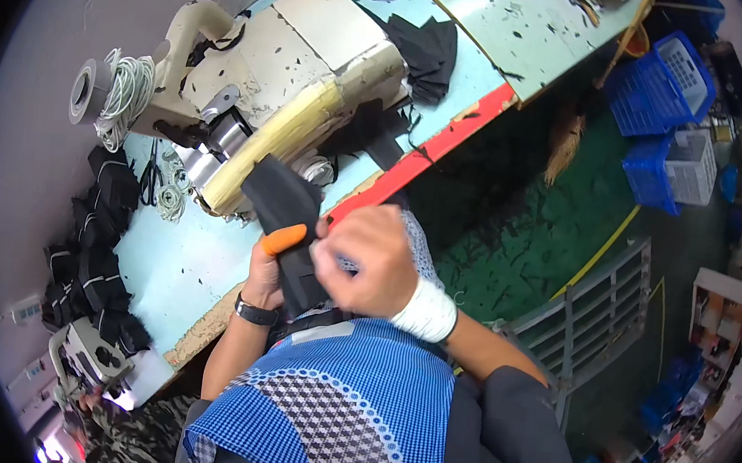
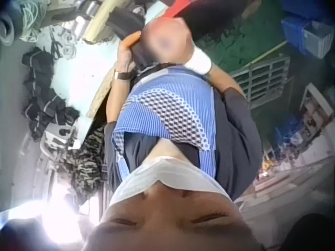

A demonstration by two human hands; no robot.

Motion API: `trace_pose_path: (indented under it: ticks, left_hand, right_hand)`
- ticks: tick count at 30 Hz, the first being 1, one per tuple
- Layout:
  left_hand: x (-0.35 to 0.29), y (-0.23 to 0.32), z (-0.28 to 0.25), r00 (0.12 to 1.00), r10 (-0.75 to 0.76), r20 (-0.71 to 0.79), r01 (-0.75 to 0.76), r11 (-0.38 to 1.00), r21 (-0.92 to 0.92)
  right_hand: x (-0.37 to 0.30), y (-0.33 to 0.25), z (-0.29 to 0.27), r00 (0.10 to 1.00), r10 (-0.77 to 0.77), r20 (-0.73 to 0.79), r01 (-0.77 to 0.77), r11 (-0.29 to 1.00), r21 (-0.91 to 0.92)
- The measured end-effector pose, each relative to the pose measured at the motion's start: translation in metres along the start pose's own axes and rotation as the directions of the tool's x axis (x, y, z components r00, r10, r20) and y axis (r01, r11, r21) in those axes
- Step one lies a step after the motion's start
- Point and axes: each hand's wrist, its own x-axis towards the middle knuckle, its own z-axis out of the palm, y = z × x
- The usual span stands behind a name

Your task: The person feeds black material pieces through a machine, gathers the processed pieces into stacks, ties each bundle with cord, and places them into a container.

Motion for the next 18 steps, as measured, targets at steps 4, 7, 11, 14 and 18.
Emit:
trace_pose_path:
  ticks: [4,7,11,14,18]
  left_hand:
    - [-0.003,0.003,0.003,0.982,0.109,0.154,-0.087,0.986,-0.141]
    - [0.002,-0.006,0.018,0.993,0.115,0.033,-0.112,0.990,-0.086]
    - [0.025,-0.009,0.038,0.954,0.148,-0.260,-0.123,0.986,0.110]
    - [0.041,-0.013,0.056,0.907,0.204,-0.368,-0.199,0.979,0.050]
    - [0.051,-0.020,0.074,0.858,0.308,-0.411,-0.352,0.935,-0.033]
  right_hand:
    - [0.015,0.147,0.003,0.968,0.232,-0.093,-0.250,0.912,-0.326]
    - [0.033,0.198,0.020,0.972,0.223,0.069,-0.142,0.798,-0.586]
    - [0.050,0.205,0.019,0.714,0.506,0.484,-0.164,0.793,-0.587]
    - [0.039,0.213,0.013,0.838,0.253,0.484,0.002,0.885,-0.465]
    - [0.068,0.185,-0.056,0.621,0.488,0.613,-0.660,0.748,0.073]
